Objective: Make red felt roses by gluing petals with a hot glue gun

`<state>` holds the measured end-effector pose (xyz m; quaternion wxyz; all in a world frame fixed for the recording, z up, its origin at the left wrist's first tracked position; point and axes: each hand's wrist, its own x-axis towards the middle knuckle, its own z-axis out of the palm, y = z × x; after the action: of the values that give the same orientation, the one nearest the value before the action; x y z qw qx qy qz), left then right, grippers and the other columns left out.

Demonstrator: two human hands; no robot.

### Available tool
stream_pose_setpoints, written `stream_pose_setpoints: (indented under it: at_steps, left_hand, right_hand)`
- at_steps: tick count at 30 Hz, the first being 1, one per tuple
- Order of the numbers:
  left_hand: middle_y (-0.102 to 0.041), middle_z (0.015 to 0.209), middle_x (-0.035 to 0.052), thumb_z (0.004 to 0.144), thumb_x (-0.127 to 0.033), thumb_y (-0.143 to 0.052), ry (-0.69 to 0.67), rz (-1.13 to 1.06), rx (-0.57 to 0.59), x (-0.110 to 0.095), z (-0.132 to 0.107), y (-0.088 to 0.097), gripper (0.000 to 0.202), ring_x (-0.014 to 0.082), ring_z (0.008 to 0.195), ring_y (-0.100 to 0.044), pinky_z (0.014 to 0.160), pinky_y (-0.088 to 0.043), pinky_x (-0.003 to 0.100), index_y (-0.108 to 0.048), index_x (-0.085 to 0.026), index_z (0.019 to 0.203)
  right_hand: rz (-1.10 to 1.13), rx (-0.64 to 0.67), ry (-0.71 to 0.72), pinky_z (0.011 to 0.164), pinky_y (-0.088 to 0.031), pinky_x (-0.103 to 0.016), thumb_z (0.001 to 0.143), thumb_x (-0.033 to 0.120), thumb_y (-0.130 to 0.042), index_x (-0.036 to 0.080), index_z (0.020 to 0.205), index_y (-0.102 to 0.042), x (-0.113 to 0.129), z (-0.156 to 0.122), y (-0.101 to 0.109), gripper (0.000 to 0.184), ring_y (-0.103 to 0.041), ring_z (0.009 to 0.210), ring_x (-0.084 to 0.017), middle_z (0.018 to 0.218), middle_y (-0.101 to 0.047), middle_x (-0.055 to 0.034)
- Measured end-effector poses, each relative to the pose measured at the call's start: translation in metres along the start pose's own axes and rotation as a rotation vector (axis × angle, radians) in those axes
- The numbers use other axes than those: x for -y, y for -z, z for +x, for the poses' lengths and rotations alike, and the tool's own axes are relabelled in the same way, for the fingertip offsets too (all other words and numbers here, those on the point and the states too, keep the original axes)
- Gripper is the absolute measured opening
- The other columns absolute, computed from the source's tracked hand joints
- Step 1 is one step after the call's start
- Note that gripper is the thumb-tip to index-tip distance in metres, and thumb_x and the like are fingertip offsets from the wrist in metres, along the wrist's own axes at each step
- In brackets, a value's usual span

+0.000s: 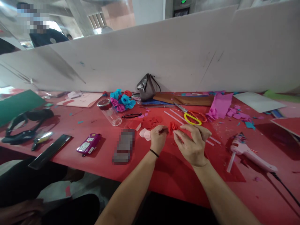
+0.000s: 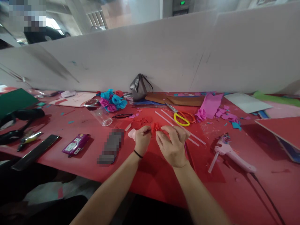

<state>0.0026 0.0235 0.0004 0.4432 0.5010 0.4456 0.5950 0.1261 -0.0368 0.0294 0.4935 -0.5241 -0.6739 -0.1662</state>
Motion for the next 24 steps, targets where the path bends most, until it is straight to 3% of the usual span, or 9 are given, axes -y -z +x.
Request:
stream_pose_setpoints:
  at_steps: [4, 8, 12, 16, 24]
  left_hand:
    - [-0.061, 0.053, -0.0012, 0.055, -0.016, -0.059, 0.12, -0.17, 0.082, -0.001, -0.002, -0.002, 0.009, 0.0107, 0.053, -0.051, 0.056, -0.043, 0.022, -0.067, -0.016, 0.059]
    - [-0.06, 0.052, -0.0015, 0.053, -0.015, -0.057, 0.169, -0.212, 0.115, -0.003, -0.003, -0.003, 0.008, 0.0111, 0.055, -0.052, 0.059, -0.044, 0.024, -0.065, -0.016, 0.053]
    - [-0.061, 0.055, -0.0015, 0.052, -0.013, -0.055, 0.158, -0.254, 0.157, -0.003, -0.003, -0.004, 0.009, 0.0112, 0.059, -0.053, 0.062, -0.044, 0.024, -0.063, -0.016, 0.051]
    - [-0.064, 0.059, -0.0005, 0.056, -0.015, -0.059, 0.145, -0.287, 0.186, -0.004, -0.003, -0.006, 0.006, 0.0126, 0.064, -0.058, 0.067, -0.046, 0.026, -0.065, -0.016, 0.055]
    - [-0.064, 0.057, -0.0006, 0.054, -0.015, -0.061, 0.165, -0.257, 0.139, -0.006, -0.002, -0.006, 0.006, 0.0107, 0.057, -0.054, 0.06, -0.046, 0.023, -0.067, -0.015, 0.057]
  right_hand:
    - [0.109, -0.088, -0.06, 0.091, -0.037, -0.048, 0.075, 0.027, -0.068, 0.032, 0.081, -0.068, 0.002, 0.005, 0.003, 0.008, -0.054, 0.094, -0.026, 0.095, -0.064, -0.0029]
    - [0.224, -0.149, -0.265, 0.089, -0.039, -0.047, 0.081, 0.028, -0.059, 0.026, 0.078, -0.063, -0.001, 0.012, 0.003, 0.005, -0.057, 0.089, -0.024, 0.087, -0.063, -0.0041]
    - [0.574, 0.019, -0.604, 0.078, -0.044, -0.039, 0.083, 0.038, -0.056, 0.024, 0.079, -0.062, -0.007, 0.011, -0.005, 0.016, -0.057, 0.082, -0.021, 0.08, -0.063, -0.0024]
    - [0.959, 0.161, -0.88, 0.066, -0.045, -0.033, 0.076, 0.046, -0.062, 0.023, 0.081, -0.061, -0.005, 0.01, -0.012, 0.023, -0.056, 0.067, -0.017, 0.073, -0.061, 0.0008]
    - [1.061, 0.158, -0.976, 0.071, -0.046, -0.031, 0.062, 0.027, -0.074, 0.023, 0.096, -0.055, 0.005, 0.01, -0.014, 0.039, -0.059, 0.069, -0.014, 0.072, -0.061, 0.0043]
